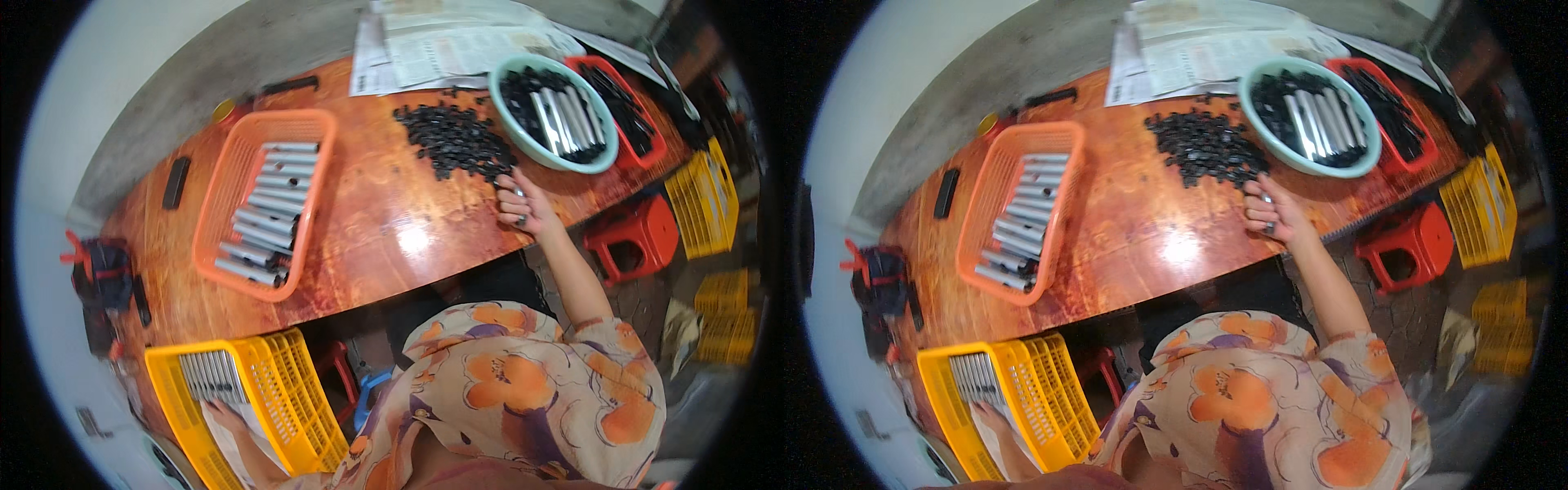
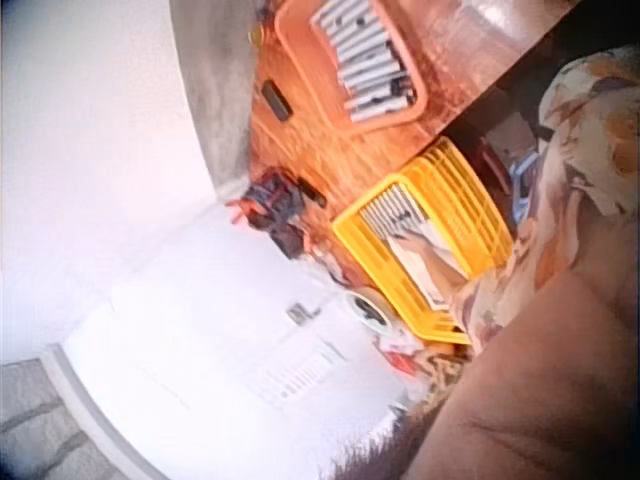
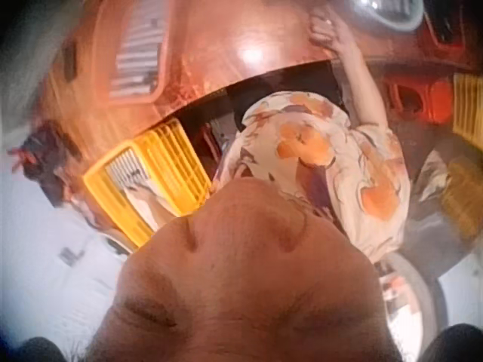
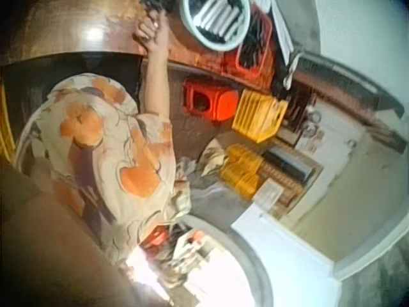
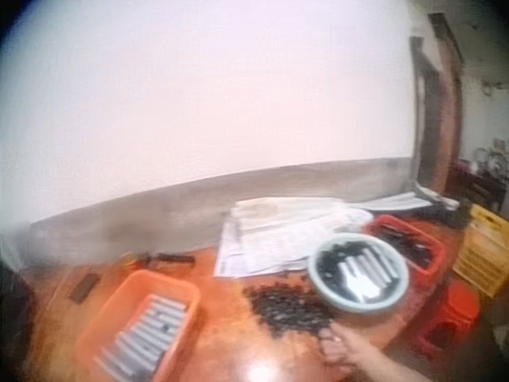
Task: The person repeatedly picks up silver cylindrical marker bodies and black caps, then screws the caps onto the bodies. Completed markers are placed into a yellow basket. The person continues this assembly cycle throughout the clip.
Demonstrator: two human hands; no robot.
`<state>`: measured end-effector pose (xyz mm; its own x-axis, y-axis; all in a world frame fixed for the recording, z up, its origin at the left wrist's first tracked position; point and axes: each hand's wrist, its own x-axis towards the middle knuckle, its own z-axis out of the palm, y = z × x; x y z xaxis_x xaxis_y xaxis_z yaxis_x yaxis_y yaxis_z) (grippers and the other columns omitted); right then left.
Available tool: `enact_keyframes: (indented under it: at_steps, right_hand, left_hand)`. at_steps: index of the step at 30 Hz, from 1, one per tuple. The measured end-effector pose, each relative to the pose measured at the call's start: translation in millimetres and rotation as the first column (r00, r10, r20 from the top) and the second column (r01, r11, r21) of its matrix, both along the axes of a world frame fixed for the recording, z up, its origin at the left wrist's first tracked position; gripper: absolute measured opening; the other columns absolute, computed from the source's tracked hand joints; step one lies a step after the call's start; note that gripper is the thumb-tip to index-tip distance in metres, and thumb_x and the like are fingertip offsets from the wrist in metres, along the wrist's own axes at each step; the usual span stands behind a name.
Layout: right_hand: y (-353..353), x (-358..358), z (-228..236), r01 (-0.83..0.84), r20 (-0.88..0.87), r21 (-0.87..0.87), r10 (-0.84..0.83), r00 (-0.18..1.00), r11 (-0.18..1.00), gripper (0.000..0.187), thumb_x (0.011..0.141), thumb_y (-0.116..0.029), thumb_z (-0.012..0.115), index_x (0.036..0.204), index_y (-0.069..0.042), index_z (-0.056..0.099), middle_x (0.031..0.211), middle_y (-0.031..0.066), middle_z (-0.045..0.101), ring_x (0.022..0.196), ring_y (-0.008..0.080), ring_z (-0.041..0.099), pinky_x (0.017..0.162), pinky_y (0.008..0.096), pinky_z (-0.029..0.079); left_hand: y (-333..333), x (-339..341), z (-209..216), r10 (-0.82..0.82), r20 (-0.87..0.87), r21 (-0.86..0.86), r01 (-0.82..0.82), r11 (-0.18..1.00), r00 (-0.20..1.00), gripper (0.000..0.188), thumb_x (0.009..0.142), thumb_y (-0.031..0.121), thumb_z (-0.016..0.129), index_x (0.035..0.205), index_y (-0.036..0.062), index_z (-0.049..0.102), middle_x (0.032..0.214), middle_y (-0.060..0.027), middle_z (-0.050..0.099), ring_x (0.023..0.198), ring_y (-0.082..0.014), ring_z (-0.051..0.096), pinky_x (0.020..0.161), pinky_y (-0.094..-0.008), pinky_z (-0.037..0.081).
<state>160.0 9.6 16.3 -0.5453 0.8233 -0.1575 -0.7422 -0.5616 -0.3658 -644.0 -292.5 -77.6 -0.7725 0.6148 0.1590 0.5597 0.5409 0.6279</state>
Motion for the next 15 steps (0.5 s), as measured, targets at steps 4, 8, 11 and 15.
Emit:
enact_keyframes:
  at_steps: [4, 8, 11, 15]
  right_hand:
    - [-3, 6, -4, 0.015, 0.008, -0.004, -0.015, 1.000, 1.000, 0.030, 0.093, -0.040, 0.048, 0.074, -0.017, 0.041, 0.050, -0.0094, 0.027, 0.039, 0.0020, 0.025, 0.044, 0.0208, 0.024]
    - [-6, 14, -2, 0.014, 0.024, -0.035, -0.013, 1.000, 0.999, 0.030, 0.092, -0.039, 0.050, 0.074, -0.017, 0.043, 0.051, -0.0099, 0.028, 0.039, 0.0017, 0.026, 0.041, 0.0193, 0.023]
    - [-4, 8, 5, -0.012, 0.092, -0.108, 0.022, 0.995, 0.994, 0.030, 0.092, -0.038, 0.051, 0.071, -0.017, 0.043, 0.052, -0.0097, 0.029, 0.039, 0.0013, 0.025, 0.038, 0.0182, 0.019]
    - [-11, 5, 27, -0.126, 0.308, -0.138, 0.164, 0.937, 0.982, 0.031, 0.092, -0.033, 0.051, 0.068, -0.017, 0.040, 0.052, -0.0089, 0.029, 0.040, 0.0017, 0.026, 0.037, 0.0177, 0.019]
  left_hand:
    - [16, -17, 3, 0.019, -0.079, -0.160, -0.031, 0.987, 0.997, 0.059, 0.095, 0.038, 0.041, 0.135, -0.0049, 0.032, 0.135, -0.0248, 0.037, 0.121, -0.0346, 0.040, 0.097, -0.0384, 0.037]
    - [77, 79, 80, 0.045, 0.182, 0.027, -0.051, 0.998, 0.982, 0.062, 0.093, 0.040, 0.045, 0.133, -0.0059, 0.034, 0.131, -0.0234, 0.040, 0.117, -0.0328, 0.043, 0.095, -0.0367, 0.039]
    - [60, 58, 81, 0.020, 0.264, 0.127, -0.055, 0.990, 0.964, 0.060, 0.092, 0.040, 0.049, 0.132, -0.0027, 0.037, 0.131, -0.0199, 0.042, 0.113, -0.0290, 0.047, 0.094, -0.0354, 0.039]
    - [88, 150, 142, -0.088, 0.147, 0.143, 0.067, 0.987, 0.985, 0.054, 0.091, 0.036, 0.051, 0.131, 0.0014, 0.041, 0.127, -0.0131, 0.047, 0.106, -0.0233, 0.051, 0.090, -0.0350, 0.040]
